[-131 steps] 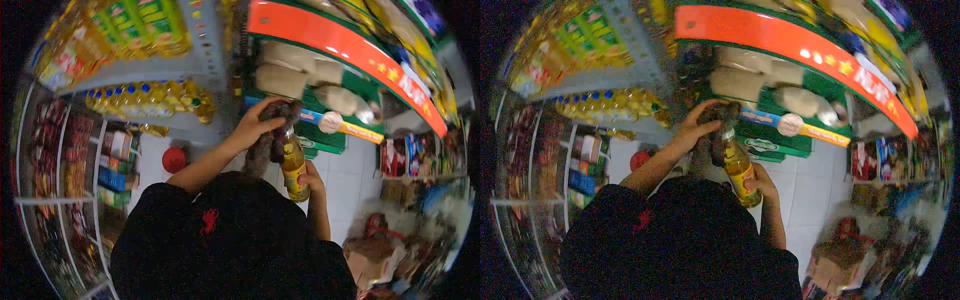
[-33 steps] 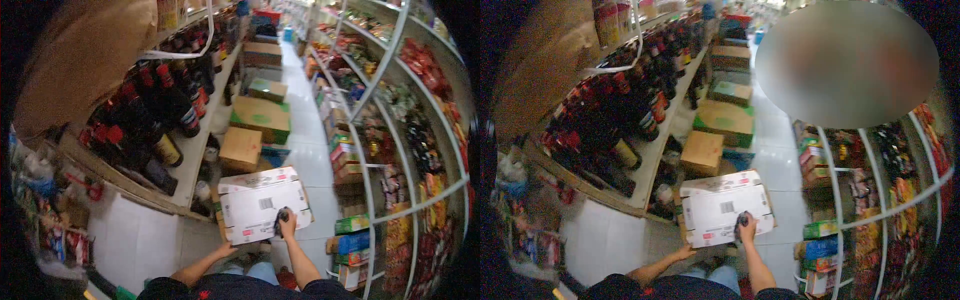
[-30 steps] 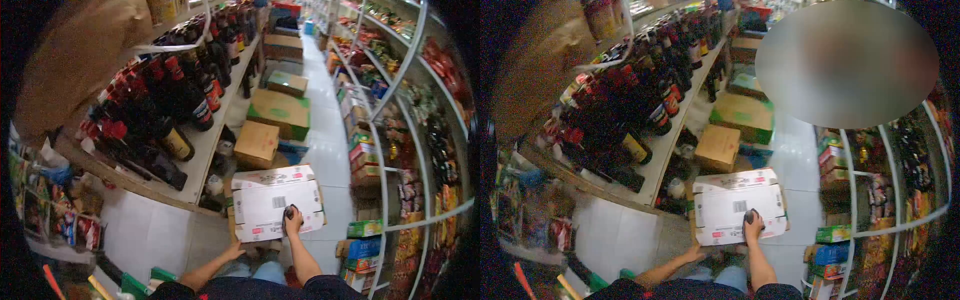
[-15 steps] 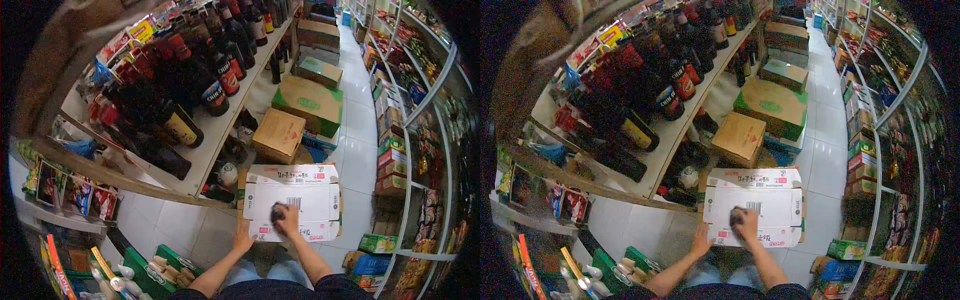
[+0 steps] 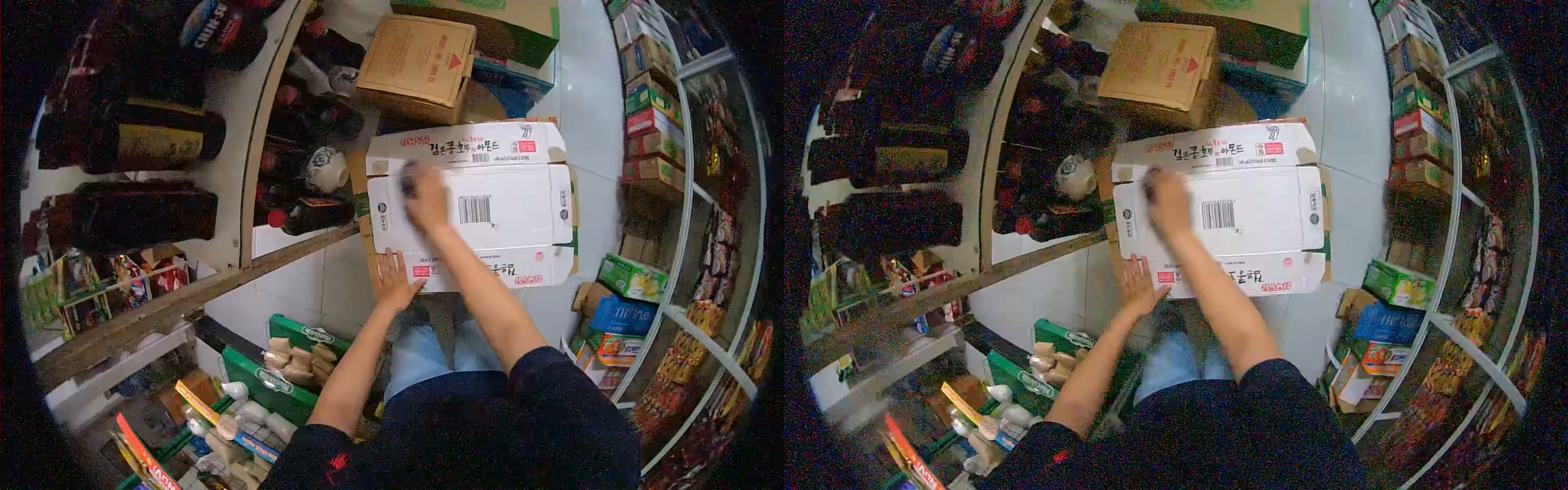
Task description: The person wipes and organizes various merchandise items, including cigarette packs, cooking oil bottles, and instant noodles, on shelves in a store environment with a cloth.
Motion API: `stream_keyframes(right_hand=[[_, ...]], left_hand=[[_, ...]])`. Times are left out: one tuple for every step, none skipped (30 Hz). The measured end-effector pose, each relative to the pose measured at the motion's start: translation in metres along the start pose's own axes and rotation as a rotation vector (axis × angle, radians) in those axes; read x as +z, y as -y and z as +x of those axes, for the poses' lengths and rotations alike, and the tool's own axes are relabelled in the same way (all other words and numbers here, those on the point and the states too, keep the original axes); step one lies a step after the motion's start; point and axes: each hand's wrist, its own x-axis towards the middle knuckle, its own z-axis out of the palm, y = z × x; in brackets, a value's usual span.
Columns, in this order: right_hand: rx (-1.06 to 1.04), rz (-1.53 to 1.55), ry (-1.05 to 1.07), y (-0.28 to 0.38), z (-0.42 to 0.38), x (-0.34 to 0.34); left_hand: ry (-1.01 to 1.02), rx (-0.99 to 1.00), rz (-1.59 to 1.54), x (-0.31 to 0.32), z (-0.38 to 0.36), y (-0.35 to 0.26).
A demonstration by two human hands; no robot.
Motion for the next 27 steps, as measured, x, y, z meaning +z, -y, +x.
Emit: stream_keyframes(right_hand=[[-0.049,-0.037,0.031,0.011,-0.004,0.016],[-0.046,-0.034,0.026,0.011,-0.001,0.013],[-0.153,-0.010,0.089,0.011,0.003,0.012],[-0.258,0.011,0.157,0.009,0.005,0.010],[-0.129,-0.024,0.264,0.001,0.017,-0.008],[-0.223,-0.104,0.044,-0.013,0.028,-0.028],[0.001,-0.186,0.091,-0.023,0.038,-0.057],[-0.041,-0.270,-0.120,-0.062,0.047,-0.068],[0.112,-0.296,-0.151,-0.074,0.056,-0.098],[0.165,-0.330,-0.265,-0.097,0.064,-0.119],[0.258,-0.359,-0.341,-0.126,0.071,-0.136],[0.339,-0.315,-0.439,-0.138,0.074,-0.150],[0.346,-0.421,-0.573,-0.118,0.075,-0.153],[0.368,-0.385,-0.490,-0.109,0.077,-0.142],[0.387,-0.352,-0.413,-0.098,0.080,-0.131],[0.294,-0.307,-0.344,-0.083,0.077,-0.106],[0.158,-0.345,-0.441,-0.070,0.071,-0.069],[0.303,-0.283,-0.258,-0.033,0.059,-0.047],[0.217,-0.286,-0.157,-0.030,0.046,-0.007],[0.295,-0.148,-0.215,-0.001,0.035,0.023],[0.245,-0.004,-0.051,-0.002,0.021,0.063],[0.114,0.019,-0.096,0.005,0.005,0.090],[-0.013,0.043,-0.142,0.012,-0.010,0.102],[0.000,0.038,-0.142,0.015,-0.016,0.082],[-0.047,-0.010,-0.037,0.019,-0.013,0.041],[-0.101,-0.058,0.069,0.015,-0.007,0.005],[-0.100,-0.123,-0.035,-0.003,-0.002,-0.021]], left_hand=[[0.028,-0.019,0.012,-0.002,0.002,-0.003],[0.028,-0.017,0.018,-0.009,0.004,-0.008],[0.064,-0.040,0.051,-0.014,0.003,-0.010],[0.105,-0.064,0.078,-0.018,0.000,-0.013],[0.113,-0.062,0.074,-0.022,-0.003,-0.015],[0.113,-0.084,0.078,-0.026,-0.004,-0.018],[0.111,-0.105,0.079,-0.027,-0.003,-0.021],[0.113,-0.101,0.068,-0.021,-0.003,-0.022],[-0.037,-0.092,0.080,-0.010,-0.005,-0.022],[-0.189,-0.087,0.094,-0.004,-0.007,-0.022],[-0.189,-0.095,0.087,-0.004,-0.007,-0.024],[-0.204,-0.092,0.075,-0.006,-0.007,-0.026],[-0.218,-0.091,0.068,-0.007,-0.009,-0.026],[-0.216,-0.102,0.073,-0.007,-0.011,-0.024],[-0.215,-0.094,0.094,-0.007,-0.010,-0.024],[-0.214,-0.082,0.110,-0.007,-0.008,-0.025],[-0.214,-0.083,0.105,-0.007,-0.007,-0.025],[-0.198,-0.091,0.107,-0.007,-0.007,-0.023],[-0.183,-0.098,0.103,-0.004,-0.006,-0.022],[-0.177,-0.096,0.088,0.002,-0.005,-0.020],[-0.230,-0.083,0.222,0.012,-0.003,-0.015],[-0.286,-0.068,0.365,0.016,-0.001,-0.013],[-0.280,-0.062,0.364,0.015,-0.002,-0.014],[-0.260,-0.066,0.371,0.012,-0.006,-0.014],[-0.246,-0.072,0.375,0.006,-0.007,-0.017],[-0.172,-0.085,0.128,-0.005,-0.007,-0.022],[-0.172,-0.084,0.122,-0.007,-0.004,-0.023]])
